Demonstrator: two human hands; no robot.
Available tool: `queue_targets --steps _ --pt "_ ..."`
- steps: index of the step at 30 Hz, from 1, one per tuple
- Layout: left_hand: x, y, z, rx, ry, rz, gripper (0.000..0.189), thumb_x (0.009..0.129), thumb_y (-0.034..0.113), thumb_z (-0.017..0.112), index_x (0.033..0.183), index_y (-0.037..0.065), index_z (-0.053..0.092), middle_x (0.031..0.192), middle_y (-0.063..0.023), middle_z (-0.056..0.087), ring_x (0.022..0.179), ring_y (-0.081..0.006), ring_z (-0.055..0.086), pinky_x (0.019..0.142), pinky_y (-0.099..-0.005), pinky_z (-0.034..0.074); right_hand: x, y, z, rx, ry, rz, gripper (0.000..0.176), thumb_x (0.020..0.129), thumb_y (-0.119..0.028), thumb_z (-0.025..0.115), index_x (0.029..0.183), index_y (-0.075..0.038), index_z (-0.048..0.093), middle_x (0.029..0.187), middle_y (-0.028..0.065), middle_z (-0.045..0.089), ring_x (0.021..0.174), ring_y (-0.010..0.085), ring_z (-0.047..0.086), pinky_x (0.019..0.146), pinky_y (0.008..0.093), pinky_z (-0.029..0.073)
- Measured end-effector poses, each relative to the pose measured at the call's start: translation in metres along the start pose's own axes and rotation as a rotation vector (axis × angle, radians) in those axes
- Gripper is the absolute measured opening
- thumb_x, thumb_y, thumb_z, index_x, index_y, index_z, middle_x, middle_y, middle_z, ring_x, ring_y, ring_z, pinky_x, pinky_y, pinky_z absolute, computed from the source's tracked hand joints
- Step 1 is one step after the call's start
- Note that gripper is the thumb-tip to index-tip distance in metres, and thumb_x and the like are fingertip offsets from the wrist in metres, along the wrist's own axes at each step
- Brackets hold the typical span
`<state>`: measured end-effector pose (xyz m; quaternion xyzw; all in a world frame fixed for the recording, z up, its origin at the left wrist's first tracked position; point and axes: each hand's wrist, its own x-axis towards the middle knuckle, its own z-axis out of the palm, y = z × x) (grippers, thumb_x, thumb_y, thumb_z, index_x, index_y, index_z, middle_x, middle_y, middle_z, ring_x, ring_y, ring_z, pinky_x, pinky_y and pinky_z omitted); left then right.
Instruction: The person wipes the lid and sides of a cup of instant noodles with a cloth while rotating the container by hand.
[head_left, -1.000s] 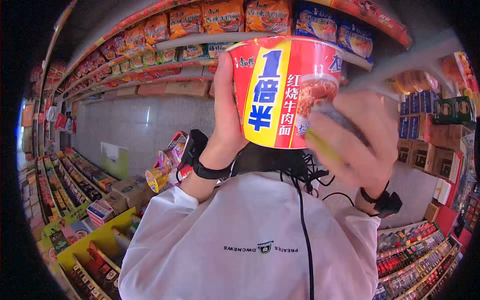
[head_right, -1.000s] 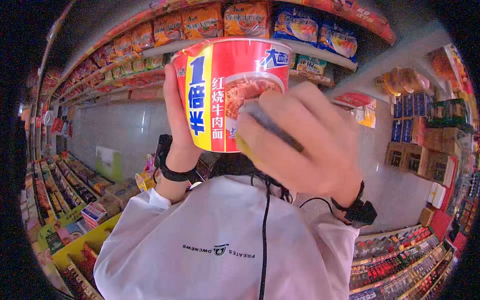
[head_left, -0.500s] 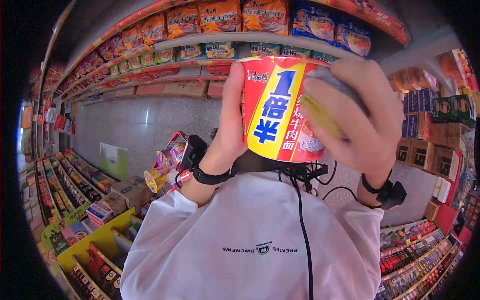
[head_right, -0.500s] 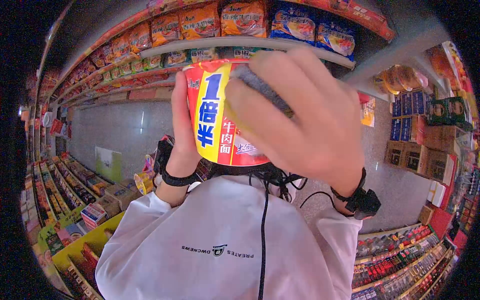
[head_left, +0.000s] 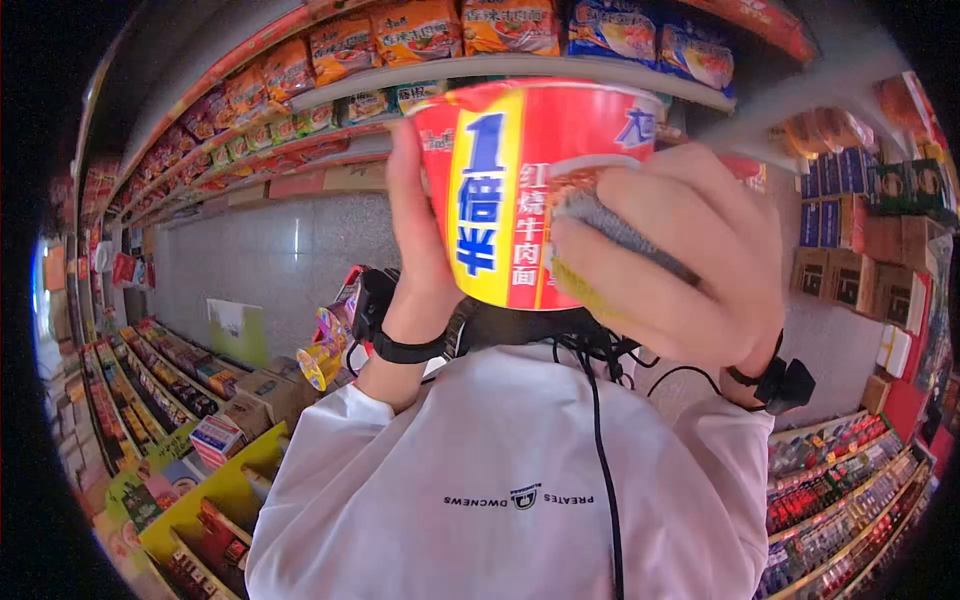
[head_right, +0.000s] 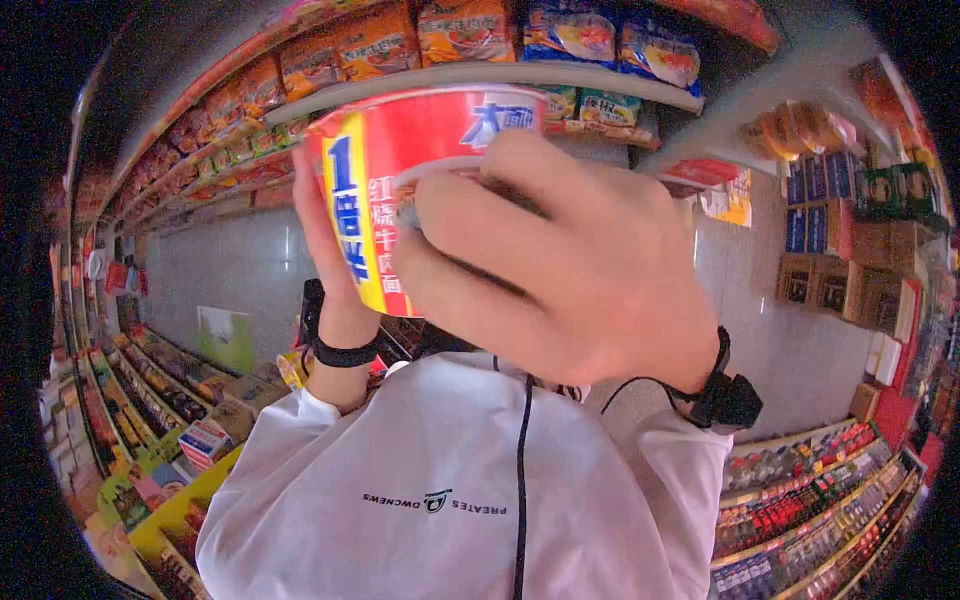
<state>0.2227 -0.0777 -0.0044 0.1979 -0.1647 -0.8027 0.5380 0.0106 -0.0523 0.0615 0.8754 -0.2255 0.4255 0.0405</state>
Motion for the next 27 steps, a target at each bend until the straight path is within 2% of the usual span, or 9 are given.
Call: queue_targets --steps 1,6,7,9,11,21,22,25,27 --pt "0.0 -0.002 0.0 0.287 0.138 0.102 0.074 0.099 0.067 0.037 0.138 0.007 0.052 0.124 -0.0108 0.068 0.103 -0.0202 0.071 0.09 -0.0339 0.058 -0.002 0.003 0.0 0.033 0.023 0.025 0.047 0.053 -0.011 0.085 0.097 -0.002 0.074 0.093 0.0154 0.062 0.068 0.0291 0.06 0.056 0.035 0.049" --pt "0.005 -0.003 -0.008 0.225 0.077 0.238 0.062 0.102 0.061 0.04 0.131 0.009 0.056 0.118 -0.007 0.071 0.096 -0.0145 0.073 0.083 -0.0296 0.06 -0.012 0.02 0.002 0.053 0.096 0.069 0.047 0.052 -0.015 0.086 0.096 -0.002 0.074 0.092 0.0176 0.063 0.069 0.0293 0.061 0.058 0.0373 0.049" --pt "0.01 0.001 -0.018 -0.214 -0.334 0.138 0.063 0.103 0.023 0.048 0.16 0.017 0.022 0.156 -0.0155 0.036 0.133 -0.0305 0.052 0.109 -0.0475 0.047 -0.013 0.022 0.004 0.049 0.096 0.09 0.047 0.052 -0.015 0.086 0.096 -0.002 0.074 0.092 0.0176 0.063 0.069 0.0293 0.061 0.058 0.0373 0.049" --pt "0.011 0.001 -0.006 0.256 0.186 0.134 0.061 0.101 0.062 0.041 0.129 0.01 0.057 0.117 -0.0071 0.071 0.095 -0.0152 0.073 0.082 -0.0297 0.06 -0.015 0.025 0.008 0.04 0.151 0.119 0.048 0.051 -0.015 0.085 0.095 -0.002 0.074 0.092 0.0172 0.063 0.069 0.0287 0.06 0.058 0.0369 0.048" --pt "0.015 0.007 -0.012 0.135 0.008 0.082 0.061 0.1 0.062 0.043 0.13 0.01 0.057 0.119 -0.0071 0.07 0.099 -0.0179 0.072 0.087 -0.0337 0.059 -0.016 0.03 0.016 0.026 0.19 0.125 0.048 0.05 -0.015 0.084 0.095 -0.002 0.074 0.092 0.0174 0.063 0.069 0.0288 0.06 0.058 0.0368 0.048" --pt "0.021 0.018 -0.007 0.139 0.01 -0.073 0.065 0.099 0.065 0.043 0.132 0.011 0.055 0.123 -0.0065 0.068 0.104 -0.0177 0.071 0.088 -0.0339 0.059 0.0 0.042 0.011 0.014 0.108 0.09 0.047 0.052 -0.017 0.083 0.096 -0.002 0.074 0.094 0.0165 0.065 0.071 0.0294 0.063 0.06 0.0361 0.049" --pt "0.024 0.015 -0.012 0.368 0.268 -0.001 0.064 0.099 0.065 0.043 0.131 0.011 0.055 0.121 -0.0063 0.069 0.102 -0.0168 0.072 0.087 -0.0329 0.06 0.001 0.043 0.01 0.013 0.104 0.078 0.047 0.052 -0.017 0.083 0.097 -0.002 0.074 0.094 0.0164 0.065 0.071 0.0294 0.063 0.06 0.0361 0.049" --pt "0.022 0.015 -0.015 0.436 0.293 0.092 0.063 0.099 0.064 0.043 0.131 0.011 0.055 0.119 -0.0064 0.07 0.1 -0.0161 0.072 0.086 -0.0317 0.06 0.004 0.049 0.009 0.018 0.097 0.03 0.047 0.053 -0.017 0.082 0.097 -0.002 0.074 0.094 0.0161 0.065 0.071 0.0295 0.063 0.06 0.0361 0.049" --pt "0.017 0.015 -0.028 0.272 0.115 0.047 0.063 0.1 0.064 0.042 0.131 0.01 0.055 0.118 -0.0065 0.07 0.098 -0.0155 0.072 0.086 -0.0307 0.059 0.003 0.05 0.01 0.027 0.099 -0.003 0.047 0.053 -0.017 0.082 0.098 -0.003 0.074 0.094 0.016 0.065 0.072 0.0295 0.063 0.06 0.0361 0.049"
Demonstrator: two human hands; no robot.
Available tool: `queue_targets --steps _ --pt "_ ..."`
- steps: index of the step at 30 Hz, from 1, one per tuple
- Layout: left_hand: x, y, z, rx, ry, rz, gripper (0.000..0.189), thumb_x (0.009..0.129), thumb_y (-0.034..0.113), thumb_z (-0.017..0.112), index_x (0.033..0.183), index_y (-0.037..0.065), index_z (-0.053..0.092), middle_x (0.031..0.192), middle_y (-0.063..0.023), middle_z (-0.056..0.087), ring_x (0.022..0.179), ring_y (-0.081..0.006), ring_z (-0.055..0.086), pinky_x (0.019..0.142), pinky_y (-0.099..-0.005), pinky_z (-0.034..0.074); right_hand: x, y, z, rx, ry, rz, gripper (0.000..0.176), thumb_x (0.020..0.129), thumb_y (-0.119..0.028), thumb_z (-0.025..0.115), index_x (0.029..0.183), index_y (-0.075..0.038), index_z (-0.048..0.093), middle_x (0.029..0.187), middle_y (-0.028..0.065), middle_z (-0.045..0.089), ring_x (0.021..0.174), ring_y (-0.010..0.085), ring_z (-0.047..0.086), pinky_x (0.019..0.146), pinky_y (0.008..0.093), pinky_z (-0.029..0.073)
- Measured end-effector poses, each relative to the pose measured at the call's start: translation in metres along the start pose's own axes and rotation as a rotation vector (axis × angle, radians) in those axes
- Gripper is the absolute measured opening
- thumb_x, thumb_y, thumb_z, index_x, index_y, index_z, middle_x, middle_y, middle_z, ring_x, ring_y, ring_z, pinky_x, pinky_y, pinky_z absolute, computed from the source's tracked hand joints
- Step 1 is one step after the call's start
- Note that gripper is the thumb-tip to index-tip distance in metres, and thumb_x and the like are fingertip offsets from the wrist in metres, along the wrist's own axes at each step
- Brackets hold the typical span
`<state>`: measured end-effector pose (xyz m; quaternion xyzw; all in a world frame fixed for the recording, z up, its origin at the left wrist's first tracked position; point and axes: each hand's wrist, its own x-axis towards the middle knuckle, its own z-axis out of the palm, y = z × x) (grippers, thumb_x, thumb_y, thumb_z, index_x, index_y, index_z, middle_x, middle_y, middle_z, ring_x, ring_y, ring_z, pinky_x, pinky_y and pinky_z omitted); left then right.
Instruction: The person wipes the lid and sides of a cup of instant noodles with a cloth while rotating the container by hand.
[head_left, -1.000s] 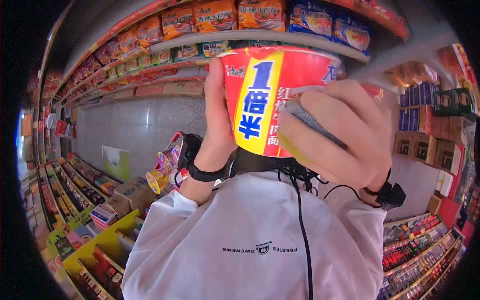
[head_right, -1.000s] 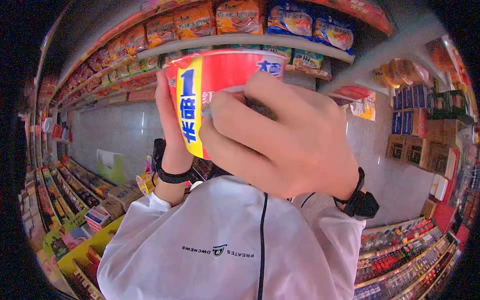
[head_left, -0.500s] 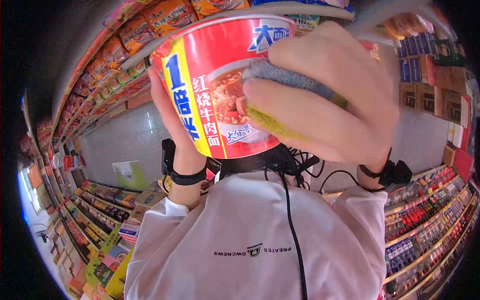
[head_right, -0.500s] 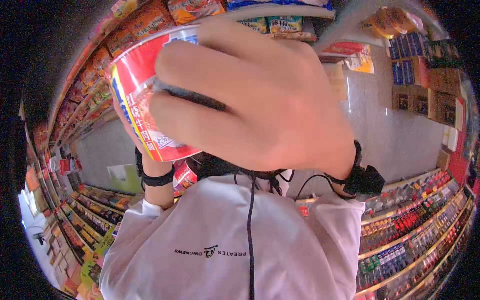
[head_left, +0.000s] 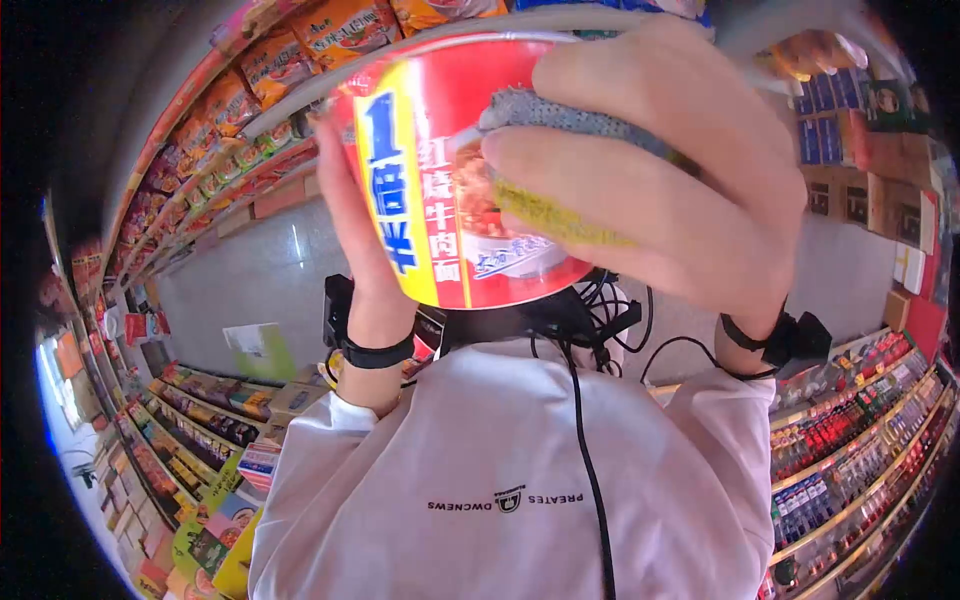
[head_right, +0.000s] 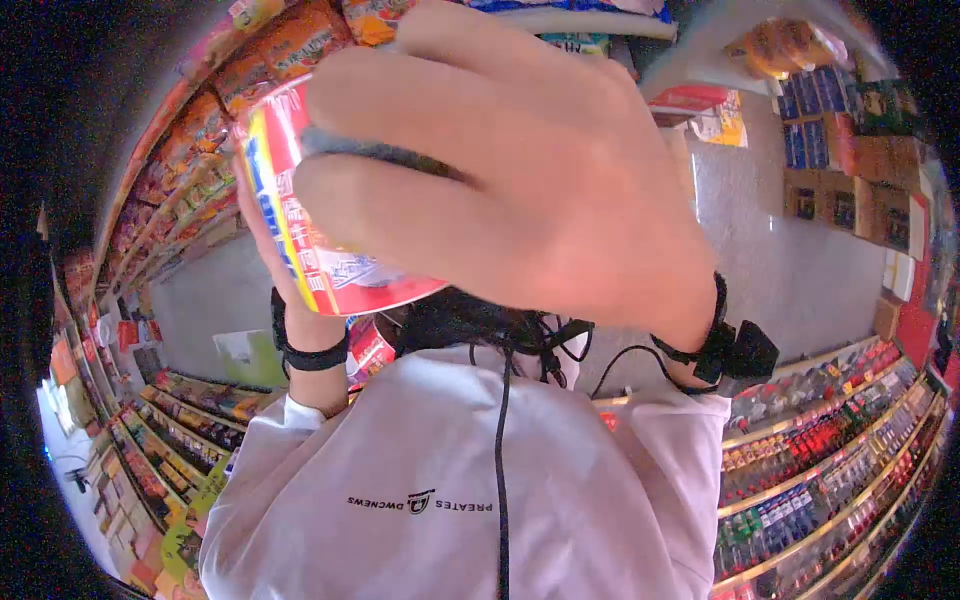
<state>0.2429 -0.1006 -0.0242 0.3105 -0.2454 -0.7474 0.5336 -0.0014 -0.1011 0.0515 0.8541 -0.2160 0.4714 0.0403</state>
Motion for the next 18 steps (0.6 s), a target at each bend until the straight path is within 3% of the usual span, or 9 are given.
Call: queue_targets --steps 2,3,4,6,9,10,12,13,18 --pt "0.007 -0.001 -0.015 -0.369 -0.441 -0.115 0.058 0.107 0.05 0.035 0.154 0.016 0.036 0.146 -0.012 0.052 0.129 -0.0254 0.056 0.11 -0.0442 0.046 -0.001 -0.004 0.007 0.012 0.021 0.005 0.047 0.054 -0.017 0.081 0.098 -0.003 0.074 0.095 0.015 0.065 0.072 0.0291 0.063 0.06 0.0362 0.049" --pt "0.005 -0.004 -0.01 -0.342 -0.432 -0.105 0.057 0.106 0.051 0.037 0.15 0.014 0.042 0.143 -0.01 0.055 0.127 -0.0232 0.058 0.109 -0.0422 0.047 -0.001 -0.007 0.009 0.026 0.043 0.026 0.047 0.055 -0.017 0.081 0.099 -0.003 0.074 0.095 0.014 0.065 0.072 0.0287 0.062 0.06 0.0364 0.049" --pt "-0.004 0.0 0.018 -0.123 -0.057 -0.153 0.073 0.1 0.067 0.036 0.138 0.007 0.052 0.123 -0.0104 0.068 0.105 -0.0183 0.07 0.091 -0.0331 0.058 0.003 -0.011 0.008 0.023 0.046 -0.014 0.047 0.055 -0.017 0.081 0.099 -0.003 0.074 0.095 0.014 0.065 0.072 0.0287 0.062 0.06 0.0364 0.049" --pt "-0.006 -0.001 0.018 -0.321 -0.219 -0.194 0.077 0.1 0.069 0.034 0.141 0.006 0.05 0.128 -0.0126 0.066 0.111 -0.0222 0.068 0.096 -0.0372 0.056 0.012 -0.029 0.004 -0.064 -0.079 0.094 0.046 0.055 -0.016 0.08 0.099 -0.003 0.074 0.097 0.0117 0.065 0.072 0.0273 0.06 0.06 0.036 0.05" --pt "-0.01 0.005 0.023 -0.395 -0.307 -0.186 0.08 0.099 0.07 0.031 0.142 0.004 0.049 0.135 -0.0164 0.062 0.118 -0.0272 0.065 0.102 -0.0413 0.051 0.023 -0.048 0.005 -0.152 -0.169 0.016 0.041 0.059 -0.017 0.077 0.099 -0.008 0.074 0.1 0.0068 0.065 0.077 0.0247 0.059 0.06 0.0342 0.05" --pt "-0.019 0.011 0.04 0.066 -0.045 -0.098 0.081 0.099 0.07 0.032 0.141 0.004 0.05 0.133 -0.0171 0.063 0.116 -0.0276 0.066 0.101 -0.0409 0.053 0.027 -0.055 0.003 -0.208 -0.272 -0.016 0.04 0.061 -0.019 0.076 0.099 -0.009 0.074 0.1 0.0052 0.065 0.079 0.0238 0.058 0.06 0.0335 0.049" --pt "-0.021 0.01 0.028 -0.219 -0.185 -0.159 0.08 0.099 0.07 0.031 0.141 0.003 0.05 0.131 -0.0176 0.064 0.113 -0.0277 0.067 0.098 -0.0401 0.055 0.025 -0.065 0.005 -0.182 -0.264 -0.057 0.039 0.062 -0.021 0.073 0.1 -0.012 0.074 0.1 0.003 0.065 0.081 0.0223 0.058 0.058 0.0321 0.047" --pt "-0.023 0.01 0.033 -0.084 -0.045 -0.149 0.081 0.099 0.07 0.032 0.14 0.002 0.051 0.129 -0.0181 0.065 0.11 -0.0274 0.069 0.095 -0.0391 0.057 0.025 -0.07 0.004 -0.179 -0.245 -0.07 0.034 0.063 -0.022 0.069 0.096 -0.013 0.072 0.099 0.0011 0.064 0.082 0.0192 0.057 0.059 0.0291 0.045" --pt "-0.031 0.009 0.036 -0.149 -0.115 -0.122 0.082 0.099 0.071 0.031 0.141 0.003 0.049 0.131 -0.0183 0.064 0.112 -0.0276 0.068 0.096 -0.0399 0.056 0.015 -0.068 -0.014 -0.118 -0.234 -0.1 0.032 0.066 -0.023 0.068 0.096 -0.013 0.071 0.1 0.0005 0.064 0.084 0.0184 0.058 0.061 0.0278 0.048"
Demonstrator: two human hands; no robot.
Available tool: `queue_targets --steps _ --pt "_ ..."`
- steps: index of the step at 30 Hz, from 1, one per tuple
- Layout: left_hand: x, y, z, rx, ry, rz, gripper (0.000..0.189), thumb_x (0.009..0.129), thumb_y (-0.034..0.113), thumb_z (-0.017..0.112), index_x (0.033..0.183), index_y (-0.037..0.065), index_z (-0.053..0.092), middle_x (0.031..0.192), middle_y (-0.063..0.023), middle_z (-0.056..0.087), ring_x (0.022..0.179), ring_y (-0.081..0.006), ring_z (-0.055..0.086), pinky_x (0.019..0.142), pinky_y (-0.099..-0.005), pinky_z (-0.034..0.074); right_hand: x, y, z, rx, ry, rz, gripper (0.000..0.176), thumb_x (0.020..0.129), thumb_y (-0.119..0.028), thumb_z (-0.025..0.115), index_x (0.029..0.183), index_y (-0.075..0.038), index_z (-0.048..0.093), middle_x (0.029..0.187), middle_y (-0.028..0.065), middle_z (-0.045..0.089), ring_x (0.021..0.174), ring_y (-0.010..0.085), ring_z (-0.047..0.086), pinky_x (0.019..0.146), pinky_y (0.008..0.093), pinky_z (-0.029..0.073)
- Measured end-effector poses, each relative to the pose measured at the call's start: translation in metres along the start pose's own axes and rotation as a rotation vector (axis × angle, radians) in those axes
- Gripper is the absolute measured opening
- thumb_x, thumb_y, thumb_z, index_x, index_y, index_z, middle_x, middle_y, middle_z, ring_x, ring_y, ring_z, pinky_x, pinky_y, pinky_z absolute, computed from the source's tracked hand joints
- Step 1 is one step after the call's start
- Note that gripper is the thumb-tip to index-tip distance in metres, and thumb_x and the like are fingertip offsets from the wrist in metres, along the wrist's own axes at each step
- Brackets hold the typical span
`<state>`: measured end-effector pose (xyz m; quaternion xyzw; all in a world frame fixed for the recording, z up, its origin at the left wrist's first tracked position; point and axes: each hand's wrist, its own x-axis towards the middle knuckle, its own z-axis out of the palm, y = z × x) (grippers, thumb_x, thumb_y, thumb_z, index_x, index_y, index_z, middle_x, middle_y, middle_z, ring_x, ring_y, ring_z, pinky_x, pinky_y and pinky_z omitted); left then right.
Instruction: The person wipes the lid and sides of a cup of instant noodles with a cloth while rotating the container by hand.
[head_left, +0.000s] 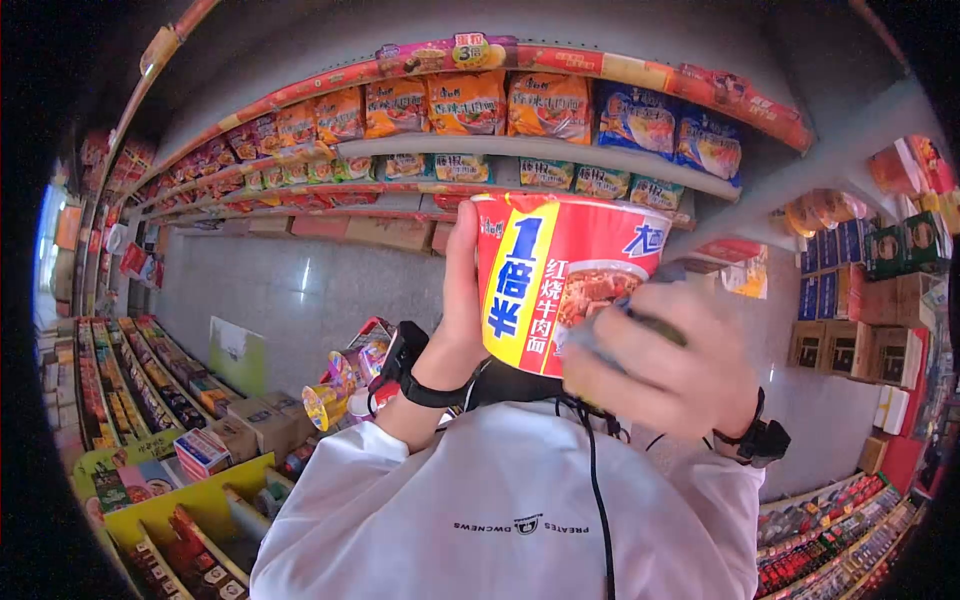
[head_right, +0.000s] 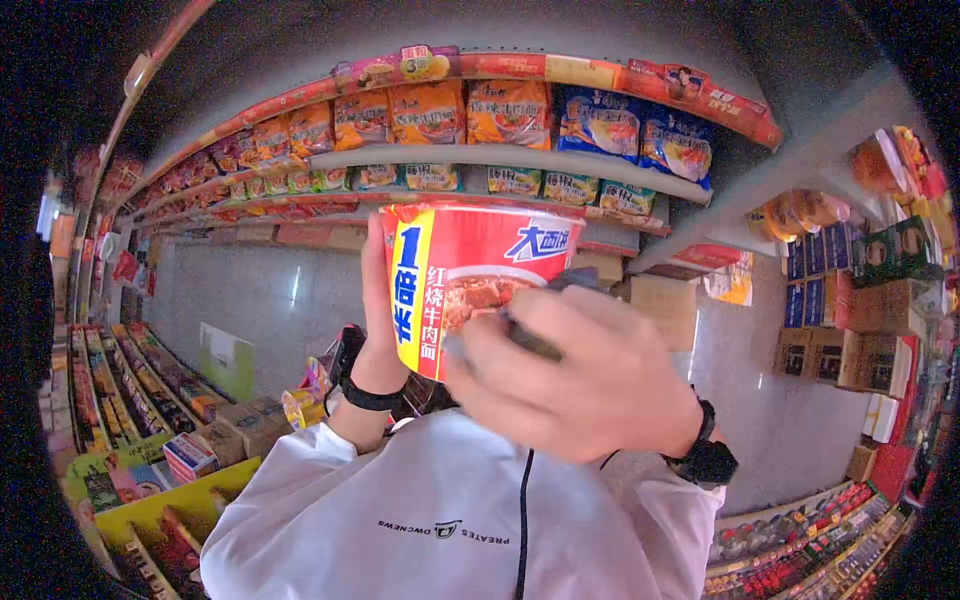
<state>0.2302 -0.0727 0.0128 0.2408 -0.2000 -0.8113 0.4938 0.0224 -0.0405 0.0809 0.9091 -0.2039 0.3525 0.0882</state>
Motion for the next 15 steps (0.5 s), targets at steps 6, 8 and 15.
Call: queue_targets --steps 6,8,15 --pt "-0.001 -0.01 0.001 -0.066 -0.106 -0.013 0.083 0.099 0.071 0.031 0.144 0.003 0.046 0.134 -0.0185 0.062 0.115 -0.0275 0.067 0.098 -0.0412 0.055 -0.002 0.03 -0.006 -0.03 0.087 0.039 0.039 0.062 -0.021 0.067 0.1 -0.01 0.071 0.098 0.0029 0.064 0.074 0.0202 0.058 0.055 0.0279 0.05" --pt "-0.002 -0.012 0.003 0.017 -0.004 0.012 0.083 0.099 0.071 0.032 0.144 0.003 0.047 0.134 -0.018 0.062 0.114 -0.0274 0.067 0.098 -0.0414 0.055 0.001 0.034 -0.006 0.03 0.11 0.044 0.047 0.057 -0.018 0.083 0.102 -0.008 0.074 0.097 0.0096 0.064 0.076 0.0286 0.059 0.063 0.0361 0.051" --pt "-0.006 -0.014 -0.004 -0.224 -0.25 0.06 0.063 0.103 0.061 0.037 0.135 0.01 0.056 0.124 -0.0134 0.066 0.11 -0.0231 0.066 0.099 -0.0398 0.052 0.017 0.016 0.006 0.021 0.116 0.007 0.039 0.056 -0.018 0.068 0.093 -0.007 0.07 0.096 0.0043 0.065 0.073 0.0226 0.059 0.055 0.0301 0.05"
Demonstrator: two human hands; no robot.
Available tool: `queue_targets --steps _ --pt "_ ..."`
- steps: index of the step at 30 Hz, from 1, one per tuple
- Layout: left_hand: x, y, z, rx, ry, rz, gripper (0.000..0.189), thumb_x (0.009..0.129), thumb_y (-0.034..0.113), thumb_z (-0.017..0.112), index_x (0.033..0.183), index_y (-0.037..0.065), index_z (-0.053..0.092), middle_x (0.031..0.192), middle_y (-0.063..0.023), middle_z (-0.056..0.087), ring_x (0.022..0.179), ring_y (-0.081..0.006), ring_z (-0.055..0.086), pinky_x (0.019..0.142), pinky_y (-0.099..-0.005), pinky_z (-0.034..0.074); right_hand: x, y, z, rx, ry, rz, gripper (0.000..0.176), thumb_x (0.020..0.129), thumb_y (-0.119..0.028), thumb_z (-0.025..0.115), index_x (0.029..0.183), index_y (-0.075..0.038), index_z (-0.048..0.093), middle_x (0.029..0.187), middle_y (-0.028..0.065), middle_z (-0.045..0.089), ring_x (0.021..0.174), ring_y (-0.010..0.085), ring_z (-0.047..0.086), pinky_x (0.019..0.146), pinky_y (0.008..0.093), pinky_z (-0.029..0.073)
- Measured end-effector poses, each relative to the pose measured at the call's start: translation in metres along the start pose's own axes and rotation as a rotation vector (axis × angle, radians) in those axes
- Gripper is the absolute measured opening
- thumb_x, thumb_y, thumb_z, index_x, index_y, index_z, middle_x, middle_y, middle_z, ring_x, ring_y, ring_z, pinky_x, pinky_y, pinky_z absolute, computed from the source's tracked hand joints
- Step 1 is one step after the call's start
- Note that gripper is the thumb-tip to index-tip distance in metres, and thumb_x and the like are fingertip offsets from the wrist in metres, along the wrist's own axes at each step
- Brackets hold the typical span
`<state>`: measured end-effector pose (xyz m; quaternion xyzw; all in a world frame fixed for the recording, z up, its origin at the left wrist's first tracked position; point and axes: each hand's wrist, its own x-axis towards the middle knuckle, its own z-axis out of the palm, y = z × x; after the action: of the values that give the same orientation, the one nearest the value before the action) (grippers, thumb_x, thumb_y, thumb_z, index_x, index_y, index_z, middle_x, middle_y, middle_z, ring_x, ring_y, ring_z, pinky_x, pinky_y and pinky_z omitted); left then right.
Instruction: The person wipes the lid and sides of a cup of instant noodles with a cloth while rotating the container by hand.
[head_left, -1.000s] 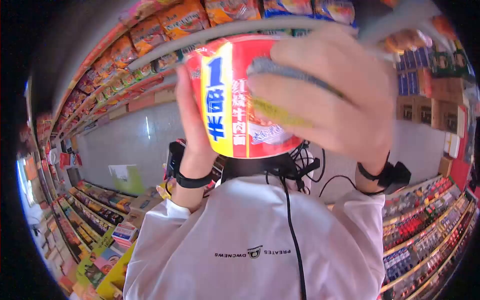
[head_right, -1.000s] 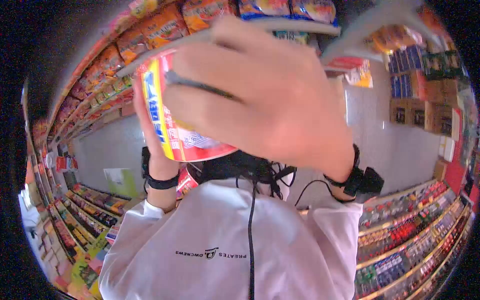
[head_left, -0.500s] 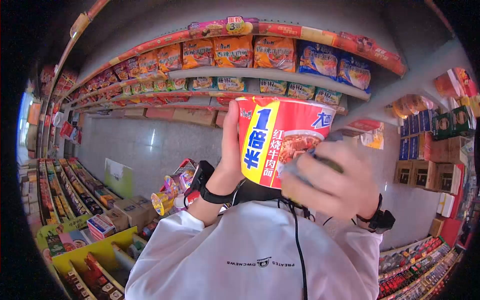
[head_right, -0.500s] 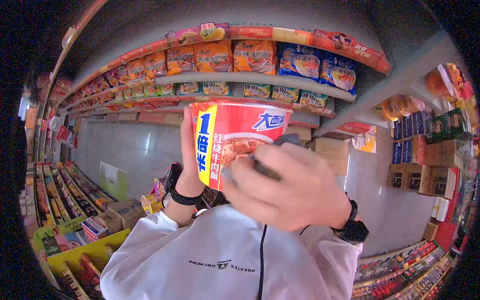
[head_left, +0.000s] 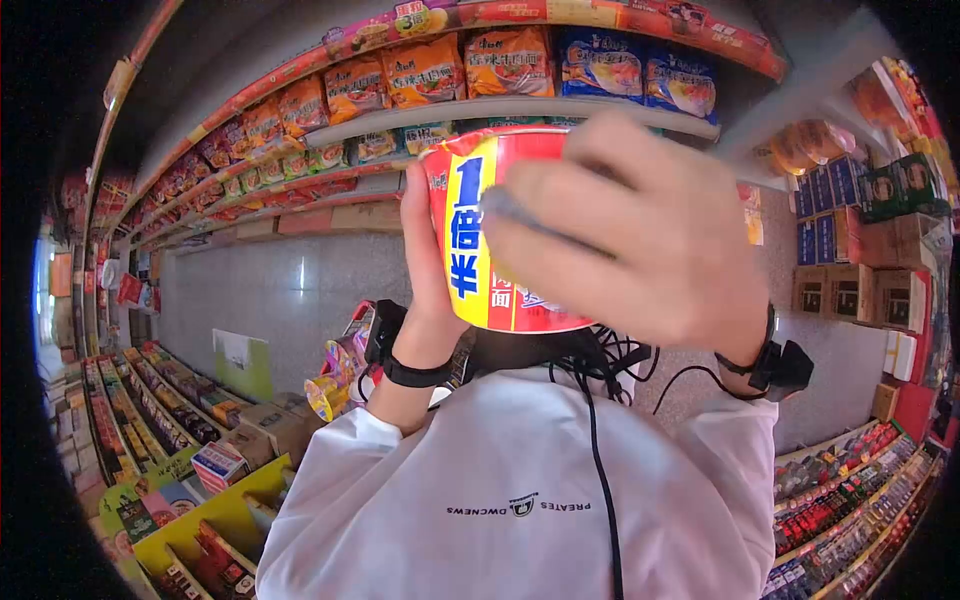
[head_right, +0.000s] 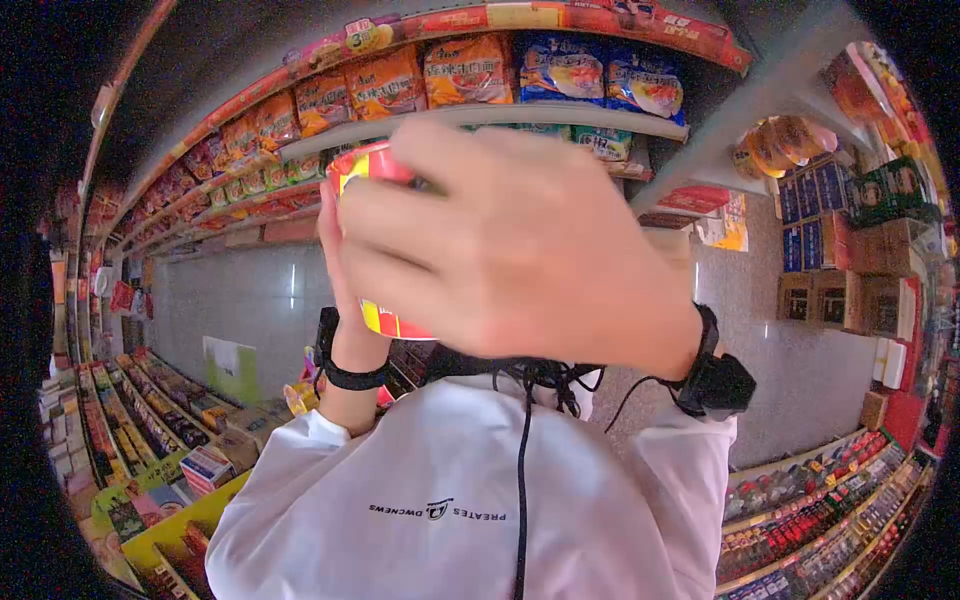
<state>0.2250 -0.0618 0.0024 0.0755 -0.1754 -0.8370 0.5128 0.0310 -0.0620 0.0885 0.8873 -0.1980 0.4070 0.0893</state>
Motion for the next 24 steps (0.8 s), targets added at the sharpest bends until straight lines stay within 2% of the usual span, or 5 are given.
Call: queue_targets --steps 9,11,13,19,24 --pt "0.002 0.014 0.0 0.194 0.208 0.039 0.077 0.099 0.067 0.037 0.142 0.005 0.049 0.133 -0.0172 0.063 0.118 -0.0284 0.065 0.102 -0.0427 0.053 -0.011 0.001 -0.016 0.116 -0.089 0.02 0.039 0.06 -0.019 0.081 0.097 -0.01 0.072 0.097 0.0053 0.066 0.075 0.0253 0.061 0.06 0.0332 0.052" --pt "0.003 0.015 -0.003 -0.125 -0.09 -0.075 0.077 0.099 0.067 0.037 0.144 0.005 0.047 0.135 -0.0182 0.061 0.119 -0.0299 0.065 0.103 -0.0438 0.052 -0.012 0.015 -0.02 0.169 -0.041 0.073 0.044 0.059 -0.018 0.087 0.1 -0.009 0.073 0.098 0.0089 0.065 0.076 0.029 0.061 0.064 0.037 0.051" --pt "0.003 0.012 0.0 -0.101 -0.043 -0.067 0.079 0.099 0.068 0.036 0.145 0.004 0.045 0.138 -0.0189 0.059 0.121 -0.0315 0.063 0.105 -0.0452 0.051 -0.011 0.013 -0.017 0.155 -0.011 0.107 0.047 0.057 -0.017 0.088 0.101 -0.008 0.074 0.098 0.011 0.064 0.077 0.0314 0.061 0.066 0.0395 0.051" --pt "0.001 0.001 0.014 0.244 0.206 -0.042 0.083 0.098 0.071 0.031 0.142 0.004 0.05 0.133 -0.0196 0.063 0.115 -0.0308 0.067 0.101 -0.0455 0.054 0.001 0.0 -0.025 -0.016 -0.112 0.057 0.047 0.055 -0.016 0.086 0.099 -0.008 0.074 0.1 0.0103 0.065 0.076 0.0291 0.06 0.063 0.0372 0.051" --pt "0.002 -0.001 0.024 0.288 0.18 -0.028 0.078 0.099 0.07 0.031 0.139 0.006 0.052 0.13 -0.0185 0.064 0.114 -0.0286 0.067 0.098 -0.0417 0.054 0.006 -0.018 -0.017 -0.112 -0.141 -0.056 0.039 0.063 -0.023 0.066 0.098 -0.008 0.071 0.097 0.0025 0.064 0.083 0.0184 0.058 0.06 0.0262 0.046"
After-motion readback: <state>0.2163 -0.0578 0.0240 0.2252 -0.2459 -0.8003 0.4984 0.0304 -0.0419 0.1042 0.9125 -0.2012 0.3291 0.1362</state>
